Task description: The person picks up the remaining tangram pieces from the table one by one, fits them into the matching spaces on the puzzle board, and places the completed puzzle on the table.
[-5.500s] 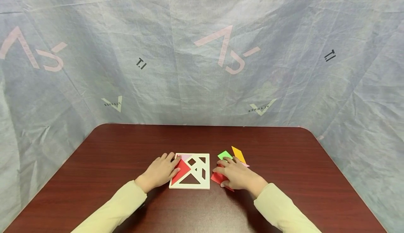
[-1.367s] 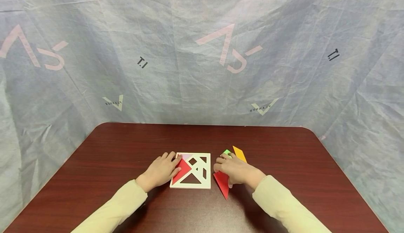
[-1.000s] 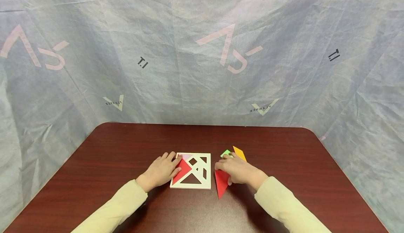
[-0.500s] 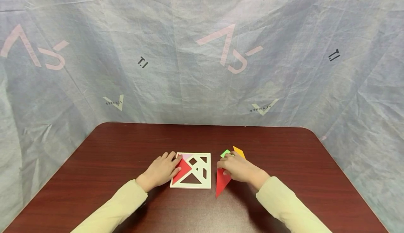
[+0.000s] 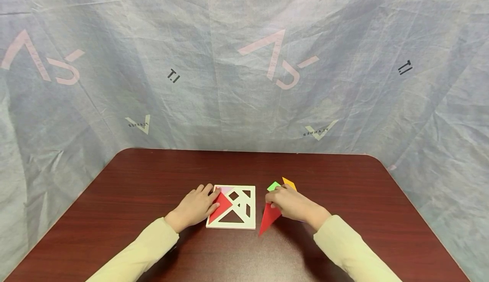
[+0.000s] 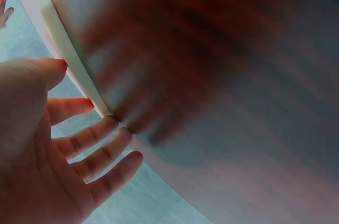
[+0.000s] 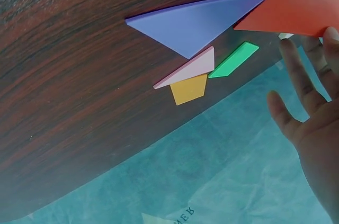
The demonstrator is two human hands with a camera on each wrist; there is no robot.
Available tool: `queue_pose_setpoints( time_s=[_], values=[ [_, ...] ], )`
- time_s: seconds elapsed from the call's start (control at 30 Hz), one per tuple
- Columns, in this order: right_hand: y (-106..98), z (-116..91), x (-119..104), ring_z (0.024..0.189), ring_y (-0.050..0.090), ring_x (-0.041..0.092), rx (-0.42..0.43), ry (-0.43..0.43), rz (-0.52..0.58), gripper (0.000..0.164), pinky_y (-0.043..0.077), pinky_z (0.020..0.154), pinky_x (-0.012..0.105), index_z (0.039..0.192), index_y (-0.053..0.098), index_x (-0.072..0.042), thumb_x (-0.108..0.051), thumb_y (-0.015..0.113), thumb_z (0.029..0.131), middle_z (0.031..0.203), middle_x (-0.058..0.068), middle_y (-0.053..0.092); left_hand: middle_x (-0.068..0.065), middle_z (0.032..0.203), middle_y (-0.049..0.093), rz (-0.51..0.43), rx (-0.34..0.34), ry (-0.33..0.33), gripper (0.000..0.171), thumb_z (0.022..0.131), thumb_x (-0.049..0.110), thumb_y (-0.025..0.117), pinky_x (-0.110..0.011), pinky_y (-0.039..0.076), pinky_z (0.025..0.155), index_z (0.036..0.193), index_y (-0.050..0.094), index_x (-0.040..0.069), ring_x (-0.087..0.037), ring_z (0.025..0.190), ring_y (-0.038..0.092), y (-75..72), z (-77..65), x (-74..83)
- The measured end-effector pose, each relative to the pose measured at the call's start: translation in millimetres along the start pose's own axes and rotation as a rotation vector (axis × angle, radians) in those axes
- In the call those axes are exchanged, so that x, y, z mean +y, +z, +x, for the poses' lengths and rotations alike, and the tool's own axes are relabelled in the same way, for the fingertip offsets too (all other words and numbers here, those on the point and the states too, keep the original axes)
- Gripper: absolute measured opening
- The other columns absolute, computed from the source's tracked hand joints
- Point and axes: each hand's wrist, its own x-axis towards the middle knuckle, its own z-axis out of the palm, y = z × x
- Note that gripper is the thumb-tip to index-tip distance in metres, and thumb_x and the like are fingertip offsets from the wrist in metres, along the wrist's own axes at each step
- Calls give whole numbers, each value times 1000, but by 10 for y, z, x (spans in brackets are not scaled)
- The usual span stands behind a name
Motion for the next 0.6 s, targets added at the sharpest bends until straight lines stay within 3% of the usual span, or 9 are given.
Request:
queue_pose_setpoints(
  time_s=[0.6],
  values=[
    [-24,-46,11,78,52,6,45,14,8,16,42,80,36,86,60,-15,-2,66,78,79,-10,56,-11,112,53,5,-7,27,43,91,40,51,-37,49,74,124,56,14,-25,93,52,40,15,-38]
  ],
)
